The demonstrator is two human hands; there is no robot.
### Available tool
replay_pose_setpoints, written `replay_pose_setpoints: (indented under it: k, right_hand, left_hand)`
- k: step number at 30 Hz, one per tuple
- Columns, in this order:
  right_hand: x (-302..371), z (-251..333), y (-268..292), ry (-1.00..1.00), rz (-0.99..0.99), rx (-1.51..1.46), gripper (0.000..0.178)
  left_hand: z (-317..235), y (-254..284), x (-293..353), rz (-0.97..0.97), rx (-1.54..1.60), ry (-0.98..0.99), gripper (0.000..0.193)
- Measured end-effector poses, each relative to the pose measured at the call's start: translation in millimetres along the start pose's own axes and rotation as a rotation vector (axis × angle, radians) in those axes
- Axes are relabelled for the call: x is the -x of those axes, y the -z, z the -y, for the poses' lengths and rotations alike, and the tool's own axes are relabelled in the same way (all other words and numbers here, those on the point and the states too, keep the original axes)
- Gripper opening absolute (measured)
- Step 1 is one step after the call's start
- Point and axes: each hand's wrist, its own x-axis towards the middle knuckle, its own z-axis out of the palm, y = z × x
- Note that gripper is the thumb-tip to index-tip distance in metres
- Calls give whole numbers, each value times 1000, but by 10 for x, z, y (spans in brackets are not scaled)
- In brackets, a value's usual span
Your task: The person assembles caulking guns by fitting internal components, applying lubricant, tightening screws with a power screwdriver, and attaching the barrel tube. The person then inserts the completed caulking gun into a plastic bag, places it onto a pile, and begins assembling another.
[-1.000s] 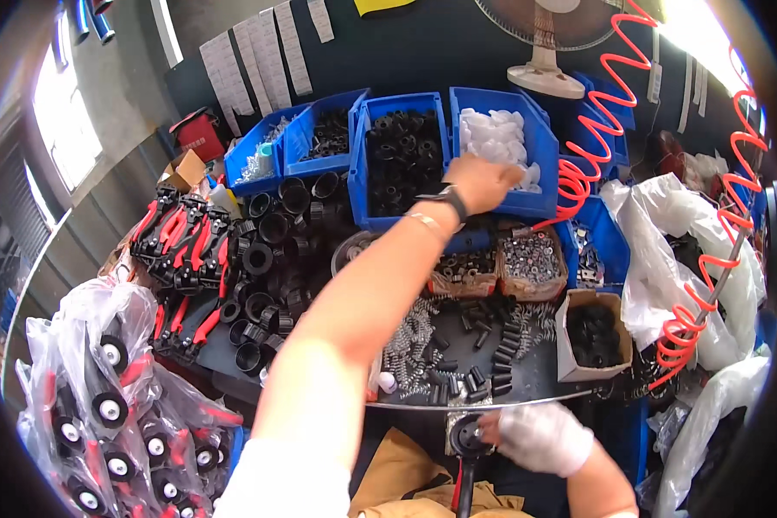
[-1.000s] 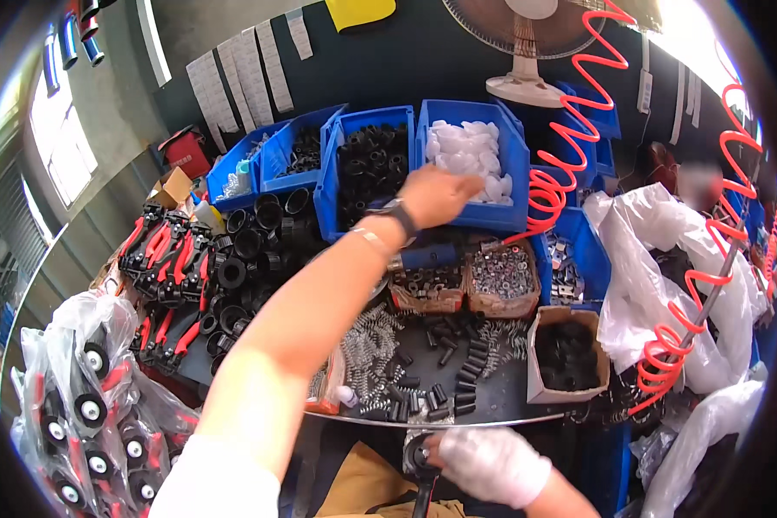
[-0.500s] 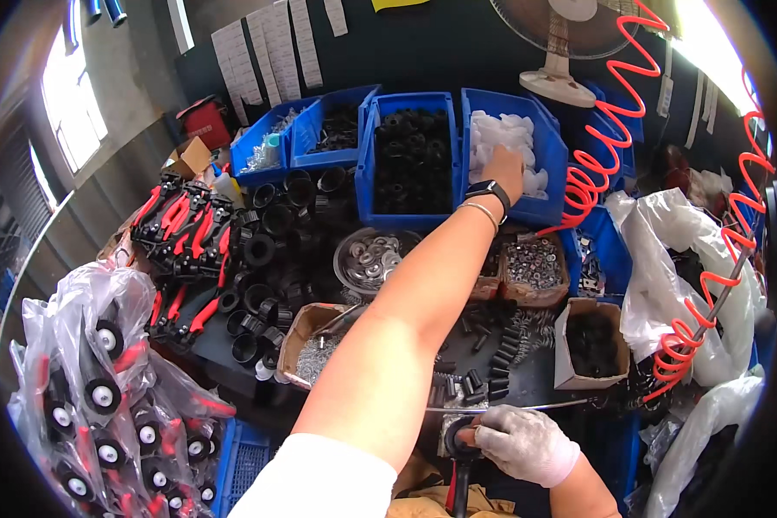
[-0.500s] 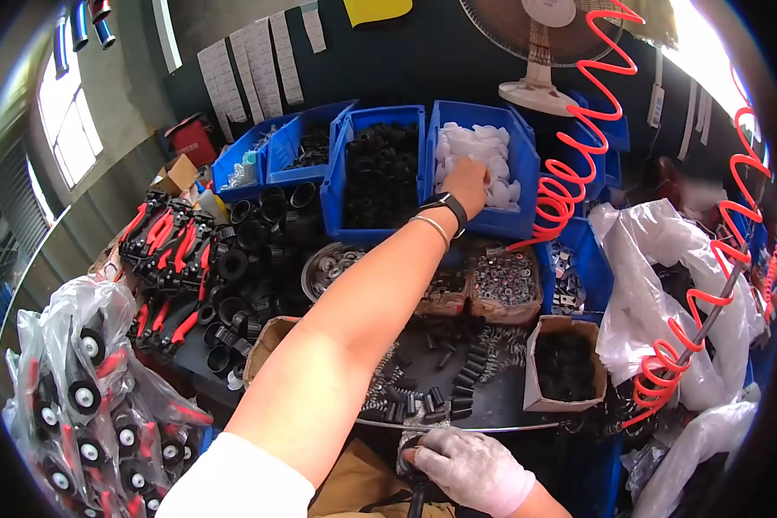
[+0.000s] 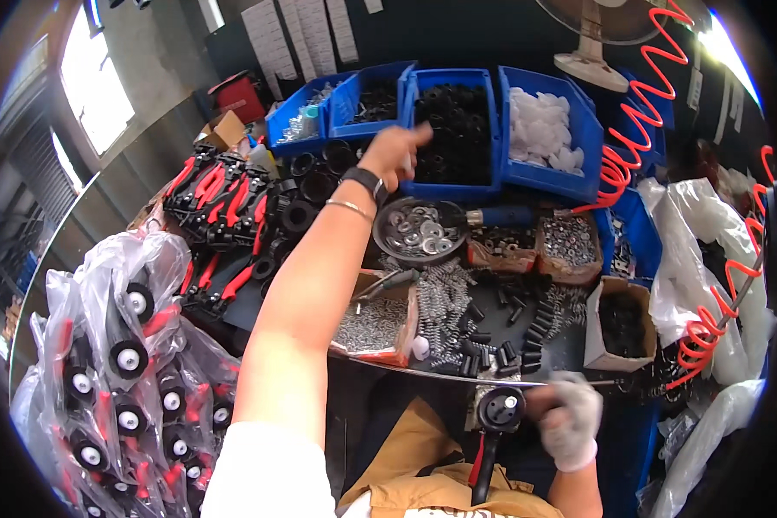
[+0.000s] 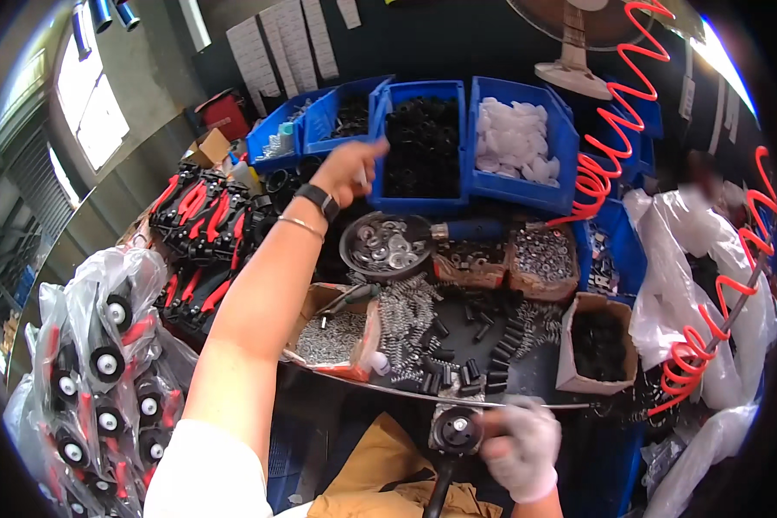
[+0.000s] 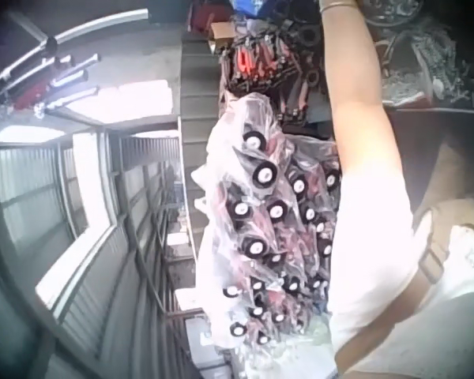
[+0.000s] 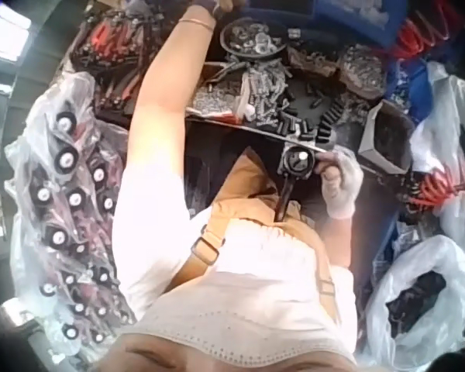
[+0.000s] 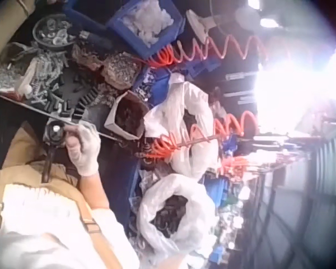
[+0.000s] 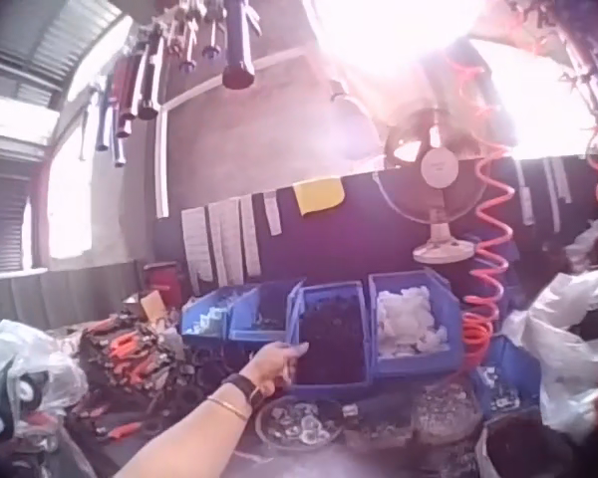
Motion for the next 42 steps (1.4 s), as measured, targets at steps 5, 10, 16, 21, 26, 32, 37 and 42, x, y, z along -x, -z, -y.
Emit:
replay_pose_setpoints:
  k: [5, 10, 16, 21, 26, 32, 37, 42]
  right_hand:
    - [-180, 59, -179, 165, -164, 20, 66]
    - [-172, 55, -167, 3, -153, 25, 63]
    - [-105, 136, -116, -10, -220, -146, 56]
    - [-71, -47, -186, -28, -201, -302, 55]
    - [-193, -11, -212, 38, -222, -266, 30]
    - [-268, 59, -279, 200, -236, -88, 31]
    - [-204, 36, -242, 148, -208, -41, 32]
    - [-129, -127, -117, -72, -343, -156, 39]
  left_hand:
    - [814, 339, -58, 255, -1094, -189, 35]
    - [1308, 258, -70, 230, -1623, -139, 36]
    - [1321, 103, 61, 242, -1676, -146, 35]
    - [1260, 169, -6, 200, -1638, -197, 33]
    - [1295, 449, 13, 84, -1388, -341, 49]
    - [1158, 263, 75, 57, -1302, -299, 49]
    - [786, -105, 628, 55, -937, -504, 45]
    - [584, -955, 2222, 529, -158, -344, 39]
